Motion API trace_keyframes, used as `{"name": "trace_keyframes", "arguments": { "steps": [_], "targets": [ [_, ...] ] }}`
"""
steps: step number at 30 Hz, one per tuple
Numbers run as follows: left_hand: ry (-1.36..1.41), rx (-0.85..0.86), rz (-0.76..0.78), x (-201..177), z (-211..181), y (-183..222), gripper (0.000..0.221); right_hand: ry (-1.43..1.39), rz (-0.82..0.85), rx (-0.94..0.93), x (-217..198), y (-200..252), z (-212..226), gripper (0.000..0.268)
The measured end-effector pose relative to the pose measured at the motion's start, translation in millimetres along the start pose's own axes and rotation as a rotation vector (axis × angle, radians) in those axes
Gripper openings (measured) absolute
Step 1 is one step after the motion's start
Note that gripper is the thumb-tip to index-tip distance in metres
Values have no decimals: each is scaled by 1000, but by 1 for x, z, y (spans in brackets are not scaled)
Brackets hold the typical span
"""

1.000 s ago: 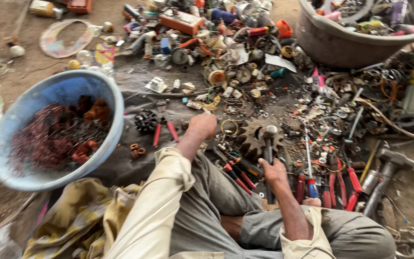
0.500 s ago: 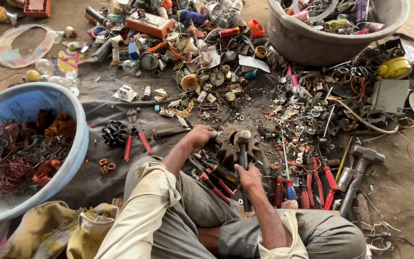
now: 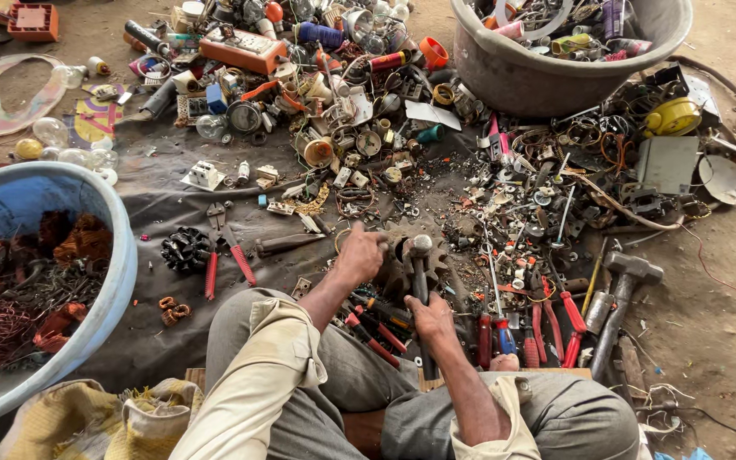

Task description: The person uses a hammer and pliers to dismantle a large metal gear and internal components while sitting on the ground surrounded by electronic scrap.

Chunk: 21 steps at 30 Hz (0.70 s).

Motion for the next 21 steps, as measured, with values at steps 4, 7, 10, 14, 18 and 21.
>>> {"name": "trace_keyframes", "arguments": {
  "steps": [4,7,10,14,18,21],
  "targets": [
    [56,-22,-64,-19,0,4,45,-20,-4,-10,0,-1,-1,42],
    [73,-101,2,-12,14,6,34,-10,-2,-6,0,-1,-1,42],
    [49,-9,-10,-11,12,6,41,-1,-3,-3,0,0,-1,41],
    [-53,40,-16,-9,4,17,46,28,-2,-6,-1,3,1,39],
    [-47,80,30,-9,-11,19,46,42,-57,-128,-6,14,10,41],
    [-61,108,48,-13,-13,18,44,114,-114,-359,-16,20,38,49]
  ]
}}
Point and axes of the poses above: each hand's wrist, its own y-axis away from the middle knuckle, its own x-axis out of the palm, z = x × y, the point moved 10 cm from there along -y, towards the middle knuckle, and after that the axes turned 6 degrees about z, right-handed, at the moved point
